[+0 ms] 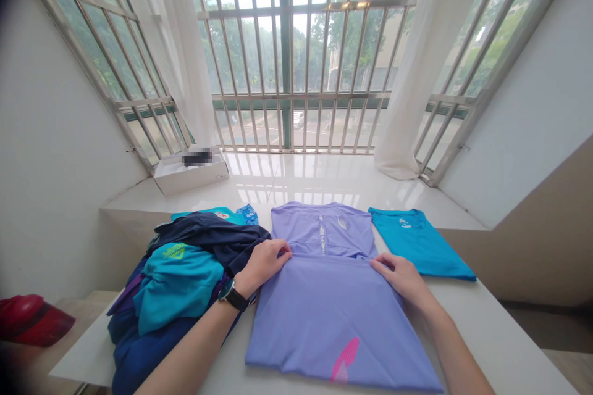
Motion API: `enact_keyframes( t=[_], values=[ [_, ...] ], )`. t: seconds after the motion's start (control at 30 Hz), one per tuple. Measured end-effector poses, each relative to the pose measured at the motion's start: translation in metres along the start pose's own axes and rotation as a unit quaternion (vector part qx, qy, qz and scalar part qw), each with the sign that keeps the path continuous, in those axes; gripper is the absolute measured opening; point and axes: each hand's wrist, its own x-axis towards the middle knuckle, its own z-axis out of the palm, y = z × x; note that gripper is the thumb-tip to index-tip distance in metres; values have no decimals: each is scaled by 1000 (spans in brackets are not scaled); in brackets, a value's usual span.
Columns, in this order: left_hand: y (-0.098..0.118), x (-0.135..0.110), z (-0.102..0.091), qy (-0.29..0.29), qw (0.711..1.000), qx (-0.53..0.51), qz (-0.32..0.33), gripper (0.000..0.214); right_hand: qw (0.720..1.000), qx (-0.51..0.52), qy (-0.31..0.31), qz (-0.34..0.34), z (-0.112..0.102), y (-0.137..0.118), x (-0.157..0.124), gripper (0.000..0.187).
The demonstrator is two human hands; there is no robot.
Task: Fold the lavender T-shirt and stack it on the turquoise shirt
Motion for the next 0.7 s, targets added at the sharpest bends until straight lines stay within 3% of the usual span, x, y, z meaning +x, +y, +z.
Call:
enact_keyframes(
  t=[0.7],
  values=[
    [-4, 0, 0, -29, 999, 21, -17, 13, 1000, 0, 29, -1, 3, 2, 1, 45]
  ],
)
